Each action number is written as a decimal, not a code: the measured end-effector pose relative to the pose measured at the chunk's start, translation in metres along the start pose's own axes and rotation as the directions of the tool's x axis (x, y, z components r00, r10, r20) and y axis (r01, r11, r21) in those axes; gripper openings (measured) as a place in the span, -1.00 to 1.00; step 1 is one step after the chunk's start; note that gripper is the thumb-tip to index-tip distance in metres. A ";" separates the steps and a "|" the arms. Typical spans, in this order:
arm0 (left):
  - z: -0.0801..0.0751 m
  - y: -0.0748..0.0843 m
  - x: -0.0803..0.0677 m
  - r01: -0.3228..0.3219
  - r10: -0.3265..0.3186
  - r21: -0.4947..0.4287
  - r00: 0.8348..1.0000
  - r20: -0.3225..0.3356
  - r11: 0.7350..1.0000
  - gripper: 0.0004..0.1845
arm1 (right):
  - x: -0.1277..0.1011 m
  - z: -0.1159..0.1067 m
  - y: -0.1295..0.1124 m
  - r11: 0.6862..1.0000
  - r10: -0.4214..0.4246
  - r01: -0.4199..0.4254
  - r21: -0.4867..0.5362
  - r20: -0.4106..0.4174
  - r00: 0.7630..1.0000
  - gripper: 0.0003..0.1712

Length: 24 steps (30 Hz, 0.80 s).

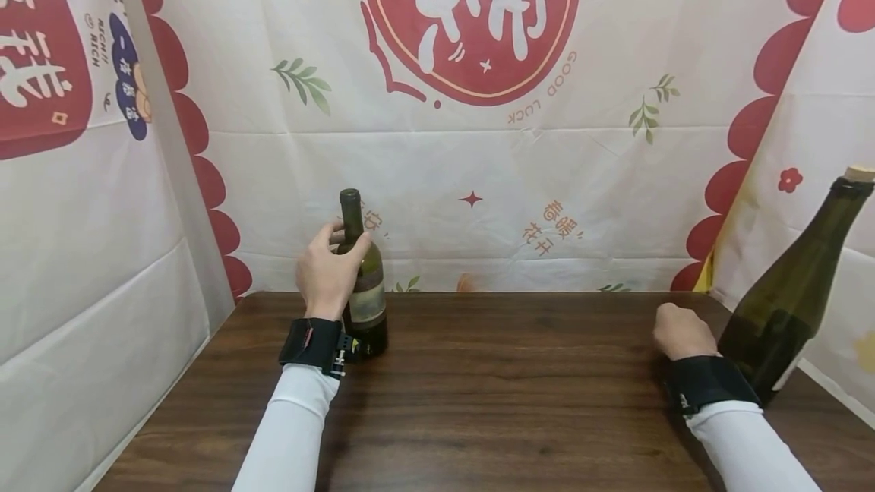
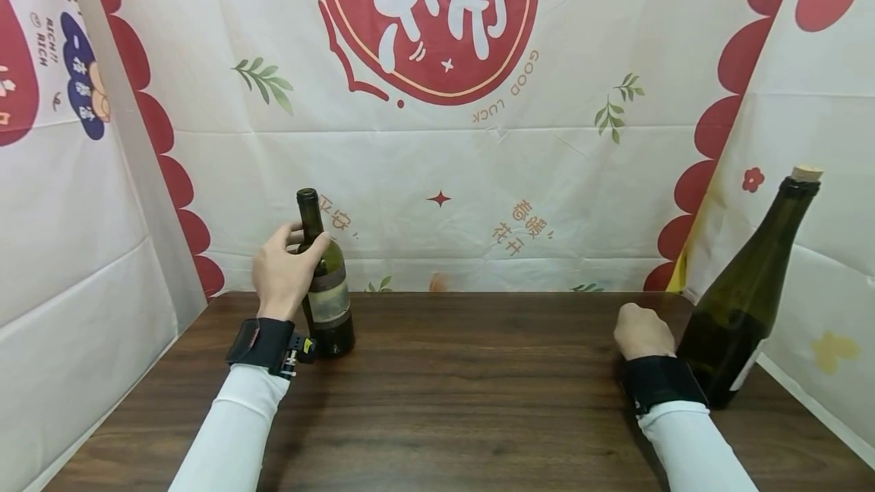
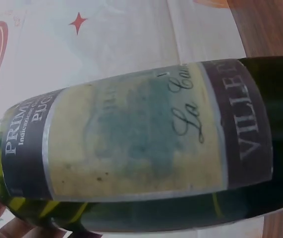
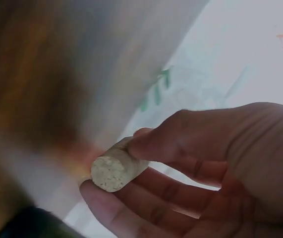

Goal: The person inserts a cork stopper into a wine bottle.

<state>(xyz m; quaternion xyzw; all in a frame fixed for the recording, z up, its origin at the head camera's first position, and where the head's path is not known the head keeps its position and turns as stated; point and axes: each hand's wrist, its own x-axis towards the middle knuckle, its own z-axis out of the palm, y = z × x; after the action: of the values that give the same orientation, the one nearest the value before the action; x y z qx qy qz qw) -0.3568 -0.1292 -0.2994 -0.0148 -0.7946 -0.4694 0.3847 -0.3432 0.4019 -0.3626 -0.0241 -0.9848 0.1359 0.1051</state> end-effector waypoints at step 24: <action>0.004 0.030 -0.009 -0.083 0.070 0.040 0.965 0.252 0.996 -0.45 | -0.027 -0.072 -0.123 0.960 -0.201 0.240 0.142 -0.243 0.949 -0.78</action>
<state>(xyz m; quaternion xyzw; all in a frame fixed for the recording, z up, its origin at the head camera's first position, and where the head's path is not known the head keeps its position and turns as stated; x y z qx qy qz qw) -0.3414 -0.1065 -0.2840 -0.0947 -0.8471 -0.4286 0.2996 -0.3035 0.3007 -0.2668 0.0800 -0.9477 0.2030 0.2327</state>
